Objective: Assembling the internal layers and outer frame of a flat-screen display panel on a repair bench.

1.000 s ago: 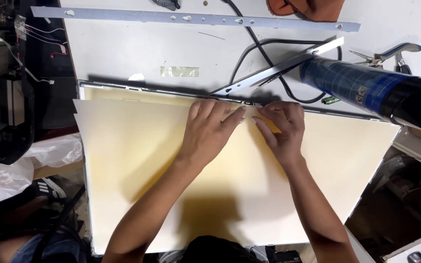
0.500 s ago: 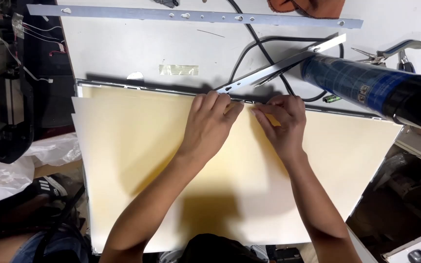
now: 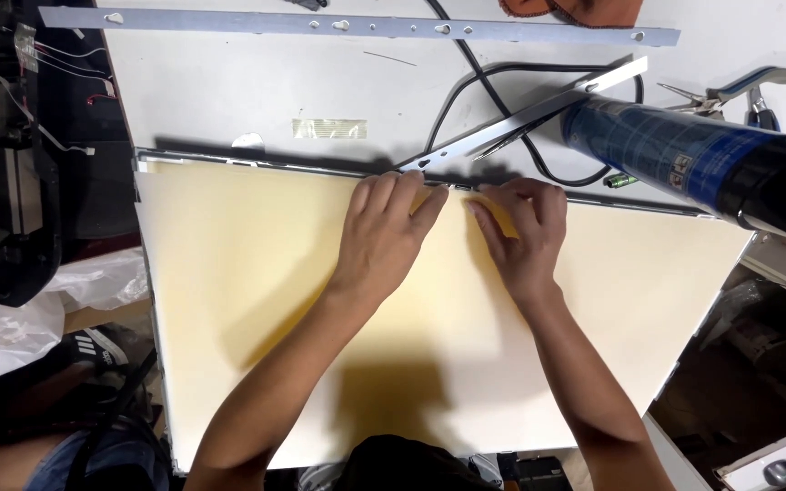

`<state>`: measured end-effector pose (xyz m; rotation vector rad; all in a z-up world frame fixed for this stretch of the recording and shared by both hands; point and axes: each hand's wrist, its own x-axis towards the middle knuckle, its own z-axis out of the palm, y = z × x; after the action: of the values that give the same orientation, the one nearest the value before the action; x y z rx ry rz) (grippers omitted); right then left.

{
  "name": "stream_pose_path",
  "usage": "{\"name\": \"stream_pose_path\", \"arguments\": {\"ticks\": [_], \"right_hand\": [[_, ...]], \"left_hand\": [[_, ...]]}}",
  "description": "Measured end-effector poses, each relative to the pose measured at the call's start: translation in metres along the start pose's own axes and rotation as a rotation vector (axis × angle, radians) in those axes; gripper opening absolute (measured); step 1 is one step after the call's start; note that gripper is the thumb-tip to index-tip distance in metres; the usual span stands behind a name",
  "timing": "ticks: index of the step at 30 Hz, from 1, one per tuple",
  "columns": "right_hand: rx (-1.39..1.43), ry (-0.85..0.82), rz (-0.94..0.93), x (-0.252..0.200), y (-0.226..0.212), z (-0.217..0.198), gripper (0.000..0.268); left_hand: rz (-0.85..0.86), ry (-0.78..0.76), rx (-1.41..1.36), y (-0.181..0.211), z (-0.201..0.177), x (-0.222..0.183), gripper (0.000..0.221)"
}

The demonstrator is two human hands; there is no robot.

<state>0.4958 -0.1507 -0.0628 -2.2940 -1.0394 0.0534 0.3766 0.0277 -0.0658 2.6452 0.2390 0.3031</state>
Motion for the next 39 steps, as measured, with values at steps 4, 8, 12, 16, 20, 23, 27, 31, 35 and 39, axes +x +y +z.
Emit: {"name": "stream_pose_path", "arguments": {"ticks": [4,8,12,16,20,23,27,31,35,39], "right_hand": [[0.03,-0.03,-0.029,0.001,-0.004,-0.003,0.015],[0.041,-0.054,-0.03,-0.003,-0.003,-0.004,0.02],[0.053,-0.082,-0.035,-0.003,-0.002,-0.004,0.024],[0.06,-0.084,-0.02,-0.004,-0.003,-0.004,0.021],[0.049,-0.076,0.017,-0.003,-0.005,-0.003,0.018],[0.06,-0.063,0.032,-0.001,-0.007,-0.001,0.016],[0.063,-0.025,0.005,-0.007,-0.002,0.003,0.018],[0.069,-0.003,-0.014,-0.006,-0.005,0.002,0.017],[0.02,-0.031,-0.035,-0.01,-0.003,0.003,0.019],[0.028,-0.046,0.003,-0.001,-0.007,-0.002,0.019]], "left_hand": [[0.014,0.015,-0.02,-0.001,-0.002,0.002,0.02],[0.029,0.001,-0.069,-0.001,-0.004,0.004,0.014],[0.015,-0.025,-0.139,-0.002,-0.013,0.012,0.01],[0.011,-0.052,-0.147,-0.004,-0.012,0.015,0.009],[0.041,-0.094,-0.1,-0.004,-0.014,0.014,0.013],[0.057,-0.065,-0.057,-0.004,-0.013,0.008,0.019],[0.069,0.003,-0.02,-0.003,-0.01,0.003,0.023],[0.064,0.038,-0.004,-0.001,-0.005,-0.002,0.023],[0.051,0.046,0.011,0.003,-0.006,0.0,0.02],[0.063,0.063,0.033,0.003,-0.008,0.001,0.021]]}}
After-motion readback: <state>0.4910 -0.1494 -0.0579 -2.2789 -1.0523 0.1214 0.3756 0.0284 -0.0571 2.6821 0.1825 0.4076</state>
